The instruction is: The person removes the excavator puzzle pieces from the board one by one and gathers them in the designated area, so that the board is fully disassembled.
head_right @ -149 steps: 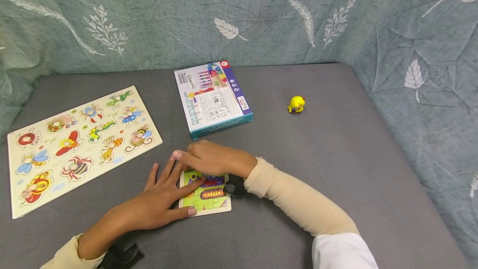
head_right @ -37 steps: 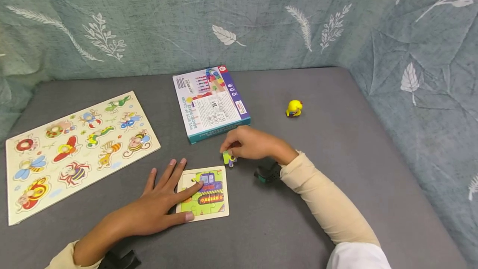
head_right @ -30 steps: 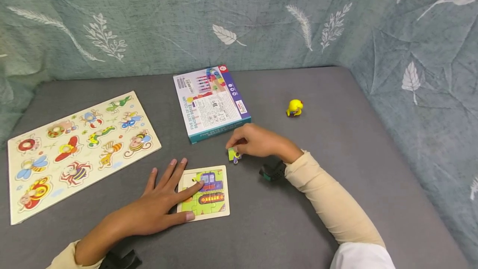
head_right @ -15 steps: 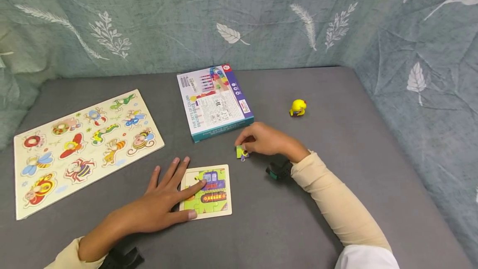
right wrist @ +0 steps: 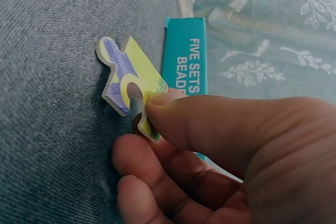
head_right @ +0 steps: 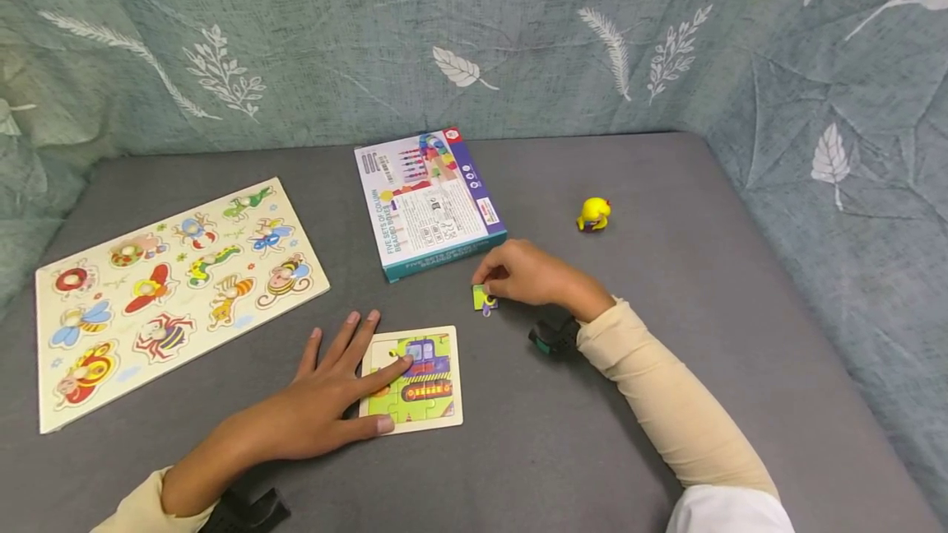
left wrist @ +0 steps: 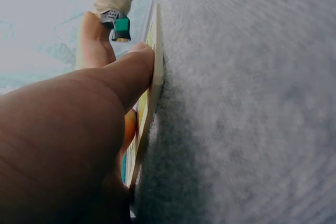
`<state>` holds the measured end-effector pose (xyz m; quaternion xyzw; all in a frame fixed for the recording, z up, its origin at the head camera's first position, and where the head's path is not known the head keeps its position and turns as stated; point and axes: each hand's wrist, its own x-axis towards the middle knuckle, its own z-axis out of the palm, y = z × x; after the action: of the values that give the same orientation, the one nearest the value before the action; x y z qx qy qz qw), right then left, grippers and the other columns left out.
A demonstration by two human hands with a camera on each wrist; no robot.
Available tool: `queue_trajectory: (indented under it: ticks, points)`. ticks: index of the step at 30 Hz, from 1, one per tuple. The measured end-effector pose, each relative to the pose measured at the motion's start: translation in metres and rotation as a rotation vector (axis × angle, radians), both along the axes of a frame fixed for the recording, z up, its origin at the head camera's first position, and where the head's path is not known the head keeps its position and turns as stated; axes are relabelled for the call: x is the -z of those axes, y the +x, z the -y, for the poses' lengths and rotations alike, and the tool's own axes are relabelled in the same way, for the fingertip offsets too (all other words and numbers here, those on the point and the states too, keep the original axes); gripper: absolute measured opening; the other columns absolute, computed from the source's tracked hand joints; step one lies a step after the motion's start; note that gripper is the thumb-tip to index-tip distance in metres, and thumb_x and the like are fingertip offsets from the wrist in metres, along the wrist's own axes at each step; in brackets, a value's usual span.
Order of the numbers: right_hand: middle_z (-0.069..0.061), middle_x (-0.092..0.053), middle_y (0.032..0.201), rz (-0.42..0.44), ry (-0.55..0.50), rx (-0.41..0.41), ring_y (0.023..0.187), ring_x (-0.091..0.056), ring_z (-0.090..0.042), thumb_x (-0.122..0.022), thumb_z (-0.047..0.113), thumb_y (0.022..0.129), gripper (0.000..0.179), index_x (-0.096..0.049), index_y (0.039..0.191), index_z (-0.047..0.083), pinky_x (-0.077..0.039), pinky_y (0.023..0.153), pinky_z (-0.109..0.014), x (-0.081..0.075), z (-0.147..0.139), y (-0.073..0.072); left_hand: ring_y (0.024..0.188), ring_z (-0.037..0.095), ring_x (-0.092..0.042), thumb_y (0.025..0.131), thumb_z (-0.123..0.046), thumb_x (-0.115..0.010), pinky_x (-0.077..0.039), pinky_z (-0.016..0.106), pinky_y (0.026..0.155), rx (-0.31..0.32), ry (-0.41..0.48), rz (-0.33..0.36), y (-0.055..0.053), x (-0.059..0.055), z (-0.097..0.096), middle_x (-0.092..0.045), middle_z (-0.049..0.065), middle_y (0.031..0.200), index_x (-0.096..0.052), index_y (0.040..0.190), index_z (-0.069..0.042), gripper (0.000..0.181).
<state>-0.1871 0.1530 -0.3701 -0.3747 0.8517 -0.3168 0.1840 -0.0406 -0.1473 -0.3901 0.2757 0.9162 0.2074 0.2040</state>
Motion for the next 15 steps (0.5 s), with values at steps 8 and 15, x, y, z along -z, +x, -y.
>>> queue_trajectory:
  ticks: [8,15]
  points:
    - [-0.001,-0.068,0.088,-0.012,0.014,0.013,0.075,-0.056,-0.011,-0.065,-0.003,0.090,0.014,-0.074,0.100,0.001,-0.048,0.069,-0.029,0.0014,-0.0002,0.0001,0.145,0.035,0.015,0.091,-0.059,-0.057,0.015,0.064,0.104,-0.001,0.026,-0.043,0.0016,-0.0020,-0.0030,0.008,0.015,0.161,-0.034,0.153,-0.031,0.071]
    - [0.000,-0.065,0.089,-0.030,0.012,0.004,0.077,-0.057,-0.011,-0.067,0.003,0.090,0.013,-0.074,0.101,0.002,-0.048,0.070,-0.029,0.0010,0.0008,0.0000,0.146,0.033,0.010,0.093,-0.050,-0.061,0.015,0.063,0.105,0.009,0.066,-0.075,-0.0002,-0.0075,-0.0068,-0.003,0.012,0.162,-0.038,0.152,-0.026,0.068]
